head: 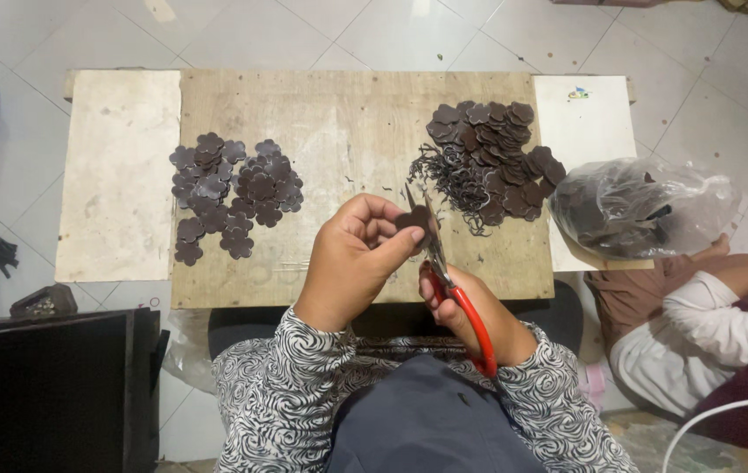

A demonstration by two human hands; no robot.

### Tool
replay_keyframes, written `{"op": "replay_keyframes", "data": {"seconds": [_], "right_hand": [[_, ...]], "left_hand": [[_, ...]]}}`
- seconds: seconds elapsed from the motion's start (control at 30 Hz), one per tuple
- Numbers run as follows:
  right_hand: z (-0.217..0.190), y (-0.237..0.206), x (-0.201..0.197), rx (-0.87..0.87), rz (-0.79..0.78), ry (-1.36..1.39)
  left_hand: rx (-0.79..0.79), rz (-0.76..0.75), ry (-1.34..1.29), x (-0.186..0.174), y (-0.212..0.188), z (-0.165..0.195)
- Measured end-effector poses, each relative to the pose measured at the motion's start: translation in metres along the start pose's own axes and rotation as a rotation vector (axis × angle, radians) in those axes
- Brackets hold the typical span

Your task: The person uses red-handled scissors to trim the edges of dark, flower-shaped pieces of material. They hold each piece in the left hand and cut along the perimeter with the right hand, then place the finished piece on a pile on the table.

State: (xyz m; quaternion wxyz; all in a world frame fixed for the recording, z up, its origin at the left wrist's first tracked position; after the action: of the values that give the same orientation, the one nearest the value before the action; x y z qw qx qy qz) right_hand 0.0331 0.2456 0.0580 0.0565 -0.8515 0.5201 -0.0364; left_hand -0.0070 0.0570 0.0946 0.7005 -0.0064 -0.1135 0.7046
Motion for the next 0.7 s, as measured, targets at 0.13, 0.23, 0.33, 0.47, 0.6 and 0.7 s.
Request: {"op": "replay_keyframes", "data": {"seconds": [0.13, 0.23, 0.33, 0.47, 0.6, 0.7], "right_hand": [[0.003, -0.002, 0.001, 0.011, -0.004, 0.014], [0.003, 0.000, 0.002, -0.022, -0.025, 0.007], [0.000, 0.003, 0.002, -0.083, -0.053, -0.038], [-0.002, 0.003, 0.001, -0.064, -0.067, -0.018], [-0.001, 0.000, 0.000, -0.006, -0.105, 0.044], [-0.002, -0.001, -0.002, 0.012, -0.106, 0.039]], "left_hand": [[0.035, -0.018, 0.005, 0.000, 0.001, -0.002], [-0.009, -0.077, 0.020, 0.000, 0.003, -0.006], [-0.005, -0.126, -0.078, 0.000, 0.004, -0.008], [-0.031, -0.155, -0.174, 0.001, 0.006, -0.012], [-0.089, -0.166, -0.303, 0.004, 0.007, -0.017], [-0.097, -0.159, -0.316, 0.004, 0.005, -0.018]]}}
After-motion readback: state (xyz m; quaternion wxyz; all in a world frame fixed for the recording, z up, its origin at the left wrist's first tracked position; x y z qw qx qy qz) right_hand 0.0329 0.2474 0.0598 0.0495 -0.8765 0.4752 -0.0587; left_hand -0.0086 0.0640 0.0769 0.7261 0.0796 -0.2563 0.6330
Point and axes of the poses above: each hand's wrist, its own y-axis towards the middle knuckle, its own x-axis out of the palm, z = x × y, the point moved 2 cm from there along y, towards the middle knuckle, and after that the axes turned 6 degrees about z, right-handed, at the moved point
